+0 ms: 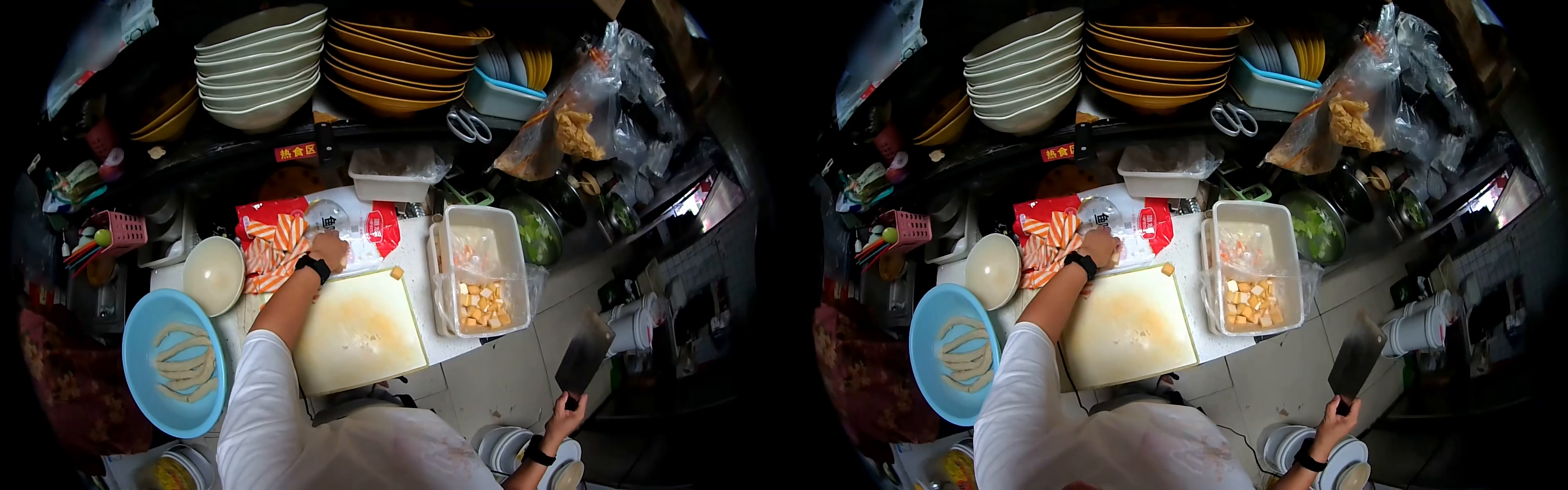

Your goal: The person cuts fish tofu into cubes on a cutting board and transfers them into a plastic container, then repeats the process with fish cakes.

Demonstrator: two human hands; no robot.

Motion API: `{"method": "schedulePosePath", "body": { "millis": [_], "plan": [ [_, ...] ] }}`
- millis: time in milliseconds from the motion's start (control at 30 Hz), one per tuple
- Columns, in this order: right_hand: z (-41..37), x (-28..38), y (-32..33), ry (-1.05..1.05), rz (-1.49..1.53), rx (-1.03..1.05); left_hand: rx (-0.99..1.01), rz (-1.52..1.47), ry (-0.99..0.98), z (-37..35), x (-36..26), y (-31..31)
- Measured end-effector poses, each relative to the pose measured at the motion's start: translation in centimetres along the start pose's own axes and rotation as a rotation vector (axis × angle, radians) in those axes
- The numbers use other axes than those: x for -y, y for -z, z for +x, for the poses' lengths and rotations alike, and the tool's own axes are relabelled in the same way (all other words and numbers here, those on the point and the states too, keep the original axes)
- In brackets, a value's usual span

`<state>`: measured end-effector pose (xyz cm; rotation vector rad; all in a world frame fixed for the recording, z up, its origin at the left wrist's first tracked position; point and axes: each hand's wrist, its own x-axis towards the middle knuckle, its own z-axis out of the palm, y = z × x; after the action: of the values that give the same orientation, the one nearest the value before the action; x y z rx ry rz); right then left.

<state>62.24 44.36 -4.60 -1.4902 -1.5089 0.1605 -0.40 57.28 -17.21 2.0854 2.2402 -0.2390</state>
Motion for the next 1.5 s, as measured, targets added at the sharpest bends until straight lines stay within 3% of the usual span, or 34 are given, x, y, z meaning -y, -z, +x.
{"method": "schedulePosePath", "body": {
  "millis": [133,533,600,800,933,1000,1067,1267,1500],
  "plan": [
    [-0.5,-0.1,0.0,-0.006,-0.022,-0.011,-0.014,0.080,-0.074,-0.4,-0.3,0.7],
    [-1.3,-0.3,-0.7,0.052,-0.028,-0.006,-0.010,0.013,-0.052,0.5,-0.1,-0.8],
    [-1.4,0.9,-0.9,0.126,-0.060,-0.018,-0.097,-0.026,-0.083,0.1,0.0,-0.5],
    [-2.1,4.1,-2.1,0.063,0.049,0.094,-0.219,-0.271,-0.078,-2.2,-1.8,3.3],
    [-3.0,9.5,-3.6,-0.132,-0.007,0.304,-0.221,-0.377,0.013,-9.4,-5.5,4.9],
    [-3.1,12.2,-5.4,0.029,0.009,0.393,-0.093,-0.372,0.106,-12.8,-7.3,2.1],
    [-3.8,13.7,-7.3,-0.016,-0.020,0.560,-0.049,-0.439,0.139,-15.8,-8.5,-1.1],
    [-5.9,13.9,-16.2,0.217,-0.086,0.912,-0.166,-0.644,0.263,-18.5,-11.0,-2.0],
    [-7.4,14.2,-23.5,0.381,-0.143,1.082,-0.310,-0.945,0.280,-19.5,-9.7,-3.7]
  ]
}}
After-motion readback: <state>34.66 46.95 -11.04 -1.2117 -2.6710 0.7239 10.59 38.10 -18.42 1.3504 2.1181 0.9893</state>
